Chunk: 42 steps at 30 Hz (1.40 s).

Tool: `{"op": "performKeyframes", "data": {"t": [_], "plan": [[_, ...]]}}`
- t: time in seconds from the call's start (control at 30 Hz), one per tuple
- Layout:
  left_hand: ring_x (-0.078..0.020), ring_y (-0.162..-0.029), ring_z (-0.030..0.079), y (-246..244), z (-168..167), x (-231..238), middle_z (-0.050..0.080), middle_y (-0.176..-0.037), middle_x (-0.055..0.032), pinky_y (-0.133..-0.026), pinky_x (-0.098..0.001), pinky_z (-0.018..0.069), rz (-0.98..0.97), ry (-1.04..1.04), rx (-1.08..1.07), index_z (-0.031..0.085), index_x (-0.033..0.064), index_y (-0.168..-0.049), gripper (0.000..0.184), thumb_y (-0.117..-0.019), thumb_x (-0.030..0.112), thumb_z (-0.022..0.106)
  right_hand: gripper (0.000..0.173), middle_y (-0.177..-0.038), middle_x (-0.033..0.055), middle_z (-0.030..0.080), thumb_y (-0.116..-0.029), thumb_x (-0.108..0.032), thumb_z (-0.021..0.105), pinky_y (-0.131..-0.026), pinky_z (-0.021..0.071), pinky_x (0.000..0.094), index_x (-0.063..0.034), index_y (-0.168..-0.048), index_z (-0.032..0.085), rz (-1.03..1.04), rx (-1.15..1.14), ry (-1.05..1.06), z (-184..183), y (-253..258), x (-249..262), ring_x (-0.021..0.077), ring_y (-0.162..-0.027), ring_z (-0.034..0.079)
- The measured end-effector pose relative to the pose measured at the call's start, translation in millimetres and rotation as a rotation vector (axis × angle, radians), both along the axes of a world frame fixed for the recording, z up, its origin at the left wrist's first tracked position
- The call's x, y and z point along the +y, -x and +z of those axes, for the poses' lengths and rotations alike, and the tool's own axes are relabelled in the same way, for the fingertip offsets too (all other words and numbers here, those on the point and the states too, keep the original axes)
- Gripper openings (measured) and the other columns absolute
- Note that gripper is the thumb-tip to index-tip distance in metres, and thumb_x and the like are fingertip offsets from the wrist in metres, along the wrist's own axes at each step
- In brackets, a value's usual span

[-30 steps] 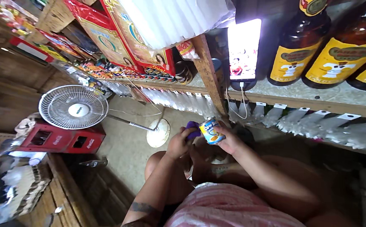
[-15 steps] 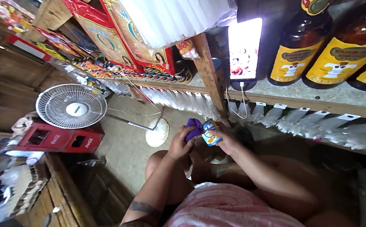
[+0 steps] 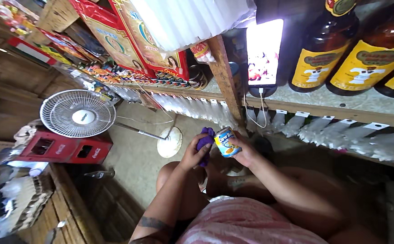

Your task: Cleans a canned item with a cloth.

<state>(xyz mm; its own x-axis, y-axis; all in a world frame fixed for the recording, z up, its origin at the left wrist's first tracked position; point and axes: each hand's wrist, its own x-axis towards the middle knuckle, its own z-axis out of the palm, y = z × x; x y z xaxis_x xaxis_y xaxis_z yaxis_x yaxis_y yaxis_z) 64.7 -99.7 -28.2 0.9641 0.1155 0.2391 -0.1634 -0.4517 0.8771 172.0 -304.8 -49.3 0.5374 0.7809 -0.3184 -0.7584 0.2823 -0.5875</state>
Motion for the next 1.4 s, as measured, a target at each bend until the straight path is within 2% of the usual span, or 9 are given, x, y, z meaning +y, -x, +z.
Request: {"op": "performKeyframes", "data": {"t": [0.2, 0.6, 1.03, 1.3, 1.4], "plan": [[-0.0107, -0.113, 0.063, -1, 4, -1, 0.062, -0.128, -0.0115, -0.099, -0.0326, 0.0535, -0.003, 0.147, 0.099, 0.050, -0.0071, -0.134, 0.043, -0.1010, 0.019, 0.058, 0.074, -0.119, 0.0111, 0.063, -0.0779, -0.032, 0.073, -0.083, 0.0600, 0.0402, -0.0143, -0.139, 0.037, 0.012, -0.012, -0.036, -2, -1, -1, 0.0233, -0.102, 0.068], [-0.0123, -0.112, 0.064, -2, 7, -1, 0.062, -0.128, -0.0113, -0.099, -0.0342, 0.0536, 0.026, 0.213, 0.238, 0.047, -0.0049, -0.138, 0.045, -0.1017, 0.020, 0.055, 0.073, -0.118, 0.0102, 0.063, -0.0782, -0.029, 0.074, -0.083, 0.0599, 0.0397, -0.0132, -0.139, 0.036, 0.031, -0.040, -0.028, -1, 0, -1, 0.0223, -0.102, 0.067], [-0.0098, -0.105, 0.066, 1, 13, 1, 0.067, -0.118, -0.0055, -0.095, -0.0332, 0.0555, -0.015, 0.331, 0.350, 0.044, -0.0019, -0.140, 0.041, -0.1045, 0.018, 0.050, 0.083, -0.112, 0.0063, 0.066, -0.0670, -0.032, 0.086, -0.085, 0.0601, 0.0373, -0.0122, -0.133, 0.041, 0.116, -0.085, -0.140, 0, 0, -4, 0.0189, -0.099, 0.069], [-0.0081, -0.104, 0.067, 4, 17, 2, 0.069, -0.115, -0.0002, -0.096, -0.0326, 0.0557, -0.075, 0.405, 0.376, 0.047, 0.0009, -0.137, 0.037, -0.1036, 0.017, 0.050, 0.081, -0.112, 0.0036, 0.068, -0.0669, -0.035, 0.091, -0.089, 0.0588, 0.0367, -0.0137, -0.129, 0.043, 0.222, -0.125, -0.315, -4, -1, -7, 0.0174, -0.102, 0.069], [-0.0062, -0.104, 0.067, 5, 19, 1, 0.069, -0.115, 0.0020, -0.096, -0.0309, 0.0552, -0.099, 0.407, 0.395, 0.047, 0.0014, -0.137, 0.038, -0.1033, 0.018, 0.049, 0.076, -0.113, 0.0012, 0.068, -0.0692, -0.033, 0.088, -0.089, 0.0582, 0.0356, -0.0153, -0.128, 0.044, 0.295, -0.167, -0.355, -6, -2, -9, 0.0157, -0.102, 0.068]]}}
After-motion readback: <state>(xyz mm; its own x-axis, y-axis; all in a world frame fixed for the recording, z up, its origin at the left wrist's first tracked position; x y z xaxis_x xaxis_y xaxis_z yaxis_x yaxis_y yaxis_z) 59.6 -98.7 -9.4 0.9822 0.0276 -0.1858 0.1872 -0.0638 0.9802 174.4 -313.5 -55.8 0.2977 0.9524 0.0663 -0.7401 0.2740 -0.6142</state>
